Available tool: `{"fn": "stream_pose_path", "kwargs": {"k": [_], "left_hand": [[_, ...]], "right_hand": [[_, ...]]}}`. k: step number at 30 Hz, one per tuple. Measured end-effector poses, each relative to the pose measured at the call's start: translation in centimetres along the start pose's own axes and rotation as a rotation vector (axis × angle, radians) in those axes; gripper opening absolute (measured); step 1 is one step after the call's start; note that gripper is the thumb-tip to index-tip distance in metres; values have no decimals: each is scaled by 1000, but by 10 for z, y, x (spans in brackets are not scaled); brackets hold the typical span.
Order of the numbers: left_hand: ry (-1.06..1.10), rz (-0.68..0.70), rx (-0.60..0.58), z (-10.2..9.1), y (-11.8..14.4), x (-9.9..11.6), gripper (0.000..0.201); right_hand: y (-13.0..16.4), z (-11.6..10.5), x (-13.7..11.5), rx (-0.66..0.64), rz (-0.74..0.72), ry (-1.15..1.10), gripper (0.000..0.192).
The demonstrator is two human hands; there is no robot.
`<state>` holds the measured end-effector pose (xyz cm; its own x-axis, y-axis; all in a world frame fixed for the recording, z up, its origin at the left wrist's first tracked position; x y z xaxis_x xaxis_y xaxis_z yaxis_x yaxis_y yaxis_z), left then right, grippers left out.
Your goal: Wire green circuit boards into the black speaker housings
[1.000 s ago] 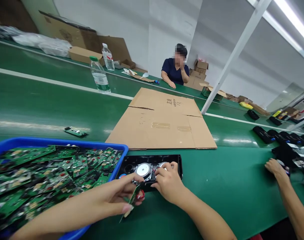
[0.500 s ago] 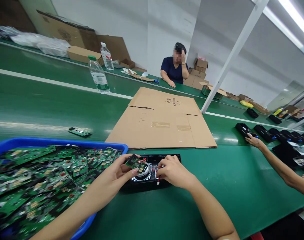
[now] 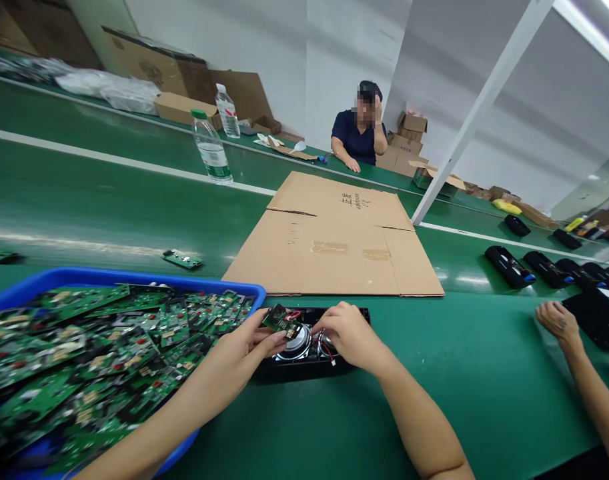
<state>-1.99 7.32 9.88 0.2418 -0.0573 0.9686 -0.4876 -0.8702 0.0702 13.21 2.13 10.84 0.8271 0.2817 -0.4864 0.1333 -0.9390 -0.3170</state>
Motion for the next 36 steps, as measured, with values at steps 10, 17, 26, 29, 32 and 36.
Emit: {"fn": "stream_pose_path", "kwargs": {"k": [10,17,26,29,32,36], "left_hand": [[109,-81,0,2,0,-1,30],[-107,-43,-39,4,0,-3,27],[-206,44,-63,6,-3,-9,23],[-195,73,-46,9,-5,-15,24],[-189,115,-25,13,-4,-17,25],[-265,170,17,18,0,-15,23]], "right_hand": [[2,3,1,-170,-128,-115,15],[-2,18,4,53,95,-366,10],[4,33,-2,241,-77,31,9],[6,36,-6,260,-160,160,15],[8,37,-12,311,-219,316,22],[10,39,-17,358,-254,404,25]]}}
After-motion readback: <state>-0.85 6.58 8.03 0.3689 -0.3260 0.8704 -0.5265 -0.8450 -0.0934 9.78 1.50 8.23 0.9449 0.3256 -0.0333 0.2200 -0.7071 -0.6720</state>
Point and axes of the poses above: each hand's wrist, its own y-axis away from the middle knuckle, its own z-axis out of the palm, x = y × z, the point moved 4 cm from there along -y, towards the middle knuckle, and after that the axes turned 8 degrees about x, right-handed, at the moved point
